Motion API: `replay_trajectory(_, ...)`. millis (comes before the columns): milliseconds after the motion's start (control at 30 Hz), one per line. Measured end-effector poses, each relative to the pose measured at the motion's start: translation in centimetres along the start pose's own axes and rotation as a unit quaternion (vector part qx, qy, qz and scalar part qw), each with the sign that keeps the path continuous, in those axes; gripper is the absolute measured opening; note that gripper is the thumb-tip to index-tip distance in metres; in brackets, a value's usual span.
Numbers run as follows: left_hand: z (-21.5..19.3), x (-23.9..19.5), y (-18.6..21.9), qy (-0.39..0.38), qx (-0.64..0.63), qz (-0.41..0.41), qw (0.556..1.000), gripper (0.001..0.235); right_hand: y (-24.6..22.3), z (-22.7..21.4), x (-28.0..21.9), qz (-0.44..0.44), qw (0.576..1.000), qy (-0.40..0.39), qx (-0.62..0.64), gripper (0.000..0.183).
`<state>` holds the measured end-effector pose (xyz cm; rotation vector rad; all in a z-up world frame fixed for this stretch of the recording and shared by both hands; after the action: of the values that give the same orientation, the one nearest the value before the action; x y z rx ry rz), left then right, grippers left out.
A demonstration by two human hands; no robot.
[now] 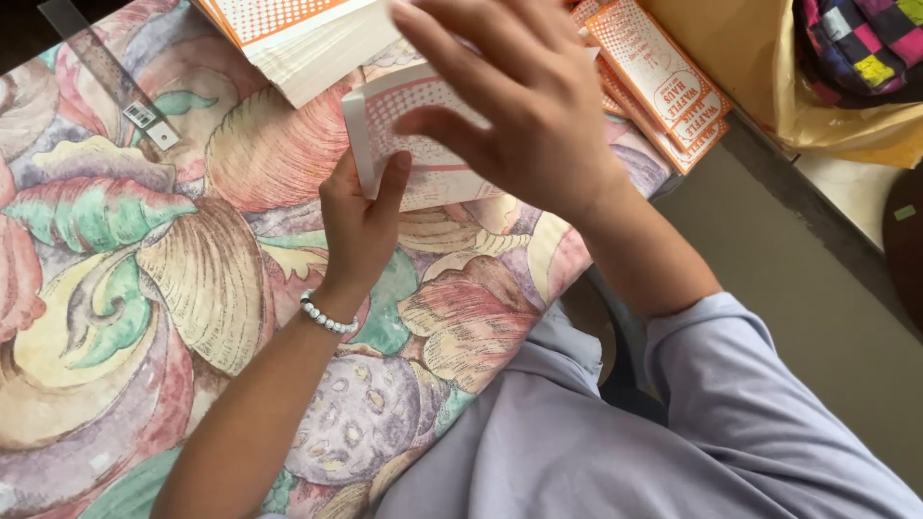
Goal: Folding flat paper templates into bags and stacking them on a table.
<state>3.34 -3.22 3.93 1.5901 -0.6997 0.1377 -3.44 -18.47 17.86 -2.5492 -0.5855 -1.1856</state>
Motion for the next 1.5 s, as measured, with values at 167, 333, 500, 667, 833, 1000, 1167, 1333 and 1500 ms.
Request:
replay_trajectory(167, -0.3, -0.1, 0.0, 0.001, 0.004, -0.014, 1.000, 0.042, -0.7, 2.2, 1.9, -0.020, 0.995, -0.092, 0.035, 0.029)
replay_trajectory(333, -0.4, -0.3, 0.0, 0.005, -0.020, -0.023, 1.000, 0.045, -0.7, 2.3, 2.6, -0.030, 0.994, -0.084, 0.066, 0.017)
replay_trajectory(500, -0.4, -0.3, -0.5, 0.002, -0.025, -0.022, 0.999, 0.045, -1.2, 2.3, 2.9, -0.075, 0.991, -0.077, 0.084, 0.014)
replay_trajectory(667, -0.2, -0.3, -0.6, 0.002, -0.021, -0.006, 1.000, 0.046, -2.0, 2.1, 3.3, -0.115, 0.985, -0.061, 0.111, 0.013)
replay_trajectory(833, -0.3, -0.4, -0.9, 0.002, -0.014, 0.000, 1.000, 0.042, -1.7, 1.8, 3.7, -0.061, 0.969, -0.125, 0.205, 0.031)
replay_trajectory(1000, -0.1, -0.3, -0.2, -0.004, -0.027, 0.007, 1.000, 0.044, -1.8, 2.0, 4.0, -0.065, 0.971, -0.131, 0.190, 0.012)
replay_trajectory(1167, 0.1, -1.2, 0.9, 0.006, -0.051, -0.039, 0.998, 0.038, -1.5, 2.0, 4.5, -0.056, 0.973, -0.155, 0.160, 0.009)
replay_trajectory(1333, 0.2, -4.3, 5.6, -0.026, -0.112, -0.134, 0.984, 0.027, 1.2, 3.7, 4.4, 0.056, 0.927, -0.291, 0.229, 0.009)
replay_trajectory(1500, -2.8, -5.6, 4.7, -0.001, -0.021, -0.122, 0.992, 0.033, 3.5, 10.8, 2.2, 0.130, 0.870, -0.372, 0.297, 0.008)
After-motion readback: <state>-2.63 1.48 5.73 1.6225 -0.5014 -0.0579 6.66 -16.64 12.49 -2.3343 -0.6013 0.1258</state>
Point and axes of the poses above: each hand's wrist, its own x-axis towards the middle knuckle, its own z-axis out of the palm, y = z × x, the point moved 4 cm from there along x, towards the middle knuckle, and after that the axes turned 7 degrees about z, right-handed, at the moved point
